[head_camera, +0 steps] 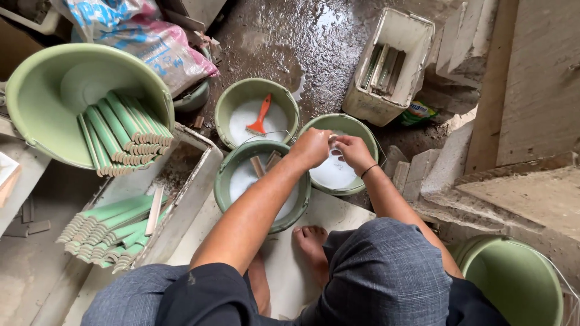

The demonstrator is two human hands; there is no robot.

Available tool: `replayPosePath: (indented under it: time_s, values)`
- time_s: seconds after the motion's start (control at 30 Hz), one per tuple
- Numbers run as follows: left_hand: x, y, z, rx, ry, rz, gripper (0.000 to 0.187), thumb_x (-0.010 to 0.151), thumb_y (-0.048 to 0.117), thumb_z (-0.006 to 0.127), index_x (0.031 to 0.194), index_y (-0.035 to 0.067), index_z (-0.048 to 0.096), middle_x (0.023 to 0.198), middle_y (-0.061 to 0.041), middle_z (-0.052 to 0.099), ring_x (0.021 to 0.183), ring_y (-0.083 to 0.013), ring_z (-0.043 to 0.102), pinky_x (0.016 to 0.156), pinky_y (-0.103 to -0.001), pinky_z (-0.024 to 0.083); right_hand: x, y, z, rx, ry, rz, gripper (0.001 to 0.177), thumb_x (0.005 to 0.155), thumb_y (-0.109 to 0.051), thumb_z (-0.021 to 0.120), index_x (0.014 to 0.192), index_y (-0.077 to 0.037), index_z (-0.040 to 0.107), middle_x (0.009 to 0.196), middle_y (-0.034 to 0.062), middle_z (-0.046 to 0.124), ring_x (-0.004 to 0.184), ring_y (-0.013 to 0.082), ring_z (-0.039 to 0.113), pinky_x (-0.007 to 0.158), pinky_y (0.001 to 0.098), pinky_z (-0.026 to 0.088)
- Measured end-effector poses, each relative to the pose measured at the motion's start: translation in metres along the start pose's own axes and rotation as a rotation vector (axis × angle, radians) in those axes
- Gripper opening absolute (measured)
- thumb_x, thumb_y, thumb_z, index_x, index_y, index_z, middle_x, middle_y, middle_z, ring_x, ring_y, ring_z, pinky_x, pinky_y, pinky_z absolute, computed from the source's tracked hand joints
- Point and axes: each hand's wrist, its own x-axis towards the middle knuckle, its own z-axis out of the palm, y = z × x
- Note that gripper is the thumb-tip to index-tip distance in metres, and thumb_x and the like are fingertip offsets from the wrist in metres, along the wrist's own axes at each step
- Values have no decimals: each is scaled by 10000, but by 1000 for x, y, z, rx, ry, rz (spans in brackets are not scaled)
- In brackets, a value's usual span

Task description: The person sits on the floor and scrubs light green wooden sticks with a cloth in a bucket of soapy water. They rinse the sticks in a second bucket of soapy water and place them into a white container. The person repeats this process for several sticks.

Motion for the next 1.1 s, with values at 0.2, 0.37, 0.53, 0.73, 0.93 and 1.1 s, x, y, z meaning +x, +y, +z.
replayPosePath:
  time_s: [0.2,0.37,0.53,0.73,0.93,1.1]
  values:
    - [-10,3,-12,28,71,40,177,937,209,586,938,88,716,805,-232,729,855,-446,754,736,-522,634,-28,-36,4,-12,-34,-33,354,973,-170,671,1287,-7,683,1140,205,741,984,277,756,840,434,601]
    - [-8,1,-4,14,100,39,172,923,215,604,937,121,748,807,-216,736,863,-435,754,745,-506,635,-44,-46,-3,-5,-35,-33,369,970,-191,685,1297,-21,681,1155,190,739,992,262,751,844,423,600]
    - [5,-9,15,41,155,27,188,930,210,594,908,95,740,773,-206,733,820,-415,762,696,-500,634,-28,-29,-8,23,-70,-66,334,954,-124,656,1275,-39,694,1155,168,735,998,250,743,833,415,602]
    - [-31,19,-69,-77,306,127,257,944,230,586,960,21,735,899,-272,756,920,-476,738,803,-600,603,-20,-19,-19,-39,-75,-141,392,922,39,470,1213,-13,728,1139,234,713,1067,324,696,901,469,556]
    - [-115,7,-209,102,497,229,192,919,318,595,1023,244,739,905,-109,806,876,-382,780,795,-526,629,-51,-37,-21,16,-70,-217,342,1000,-45,569,1326,15,652,1240,294,654,1095,447,648,903,577,526]
    - [-212,-75,-285,393,768,244,240,979,217,654,1156,130,792,1089,-64,796,926,-251,778,772,-416,626,-61,-46,-22,-52,-124,-145,289,1035,-95,573,1284,-2,686,1204,156,723,1020,277,710,837,354,528]
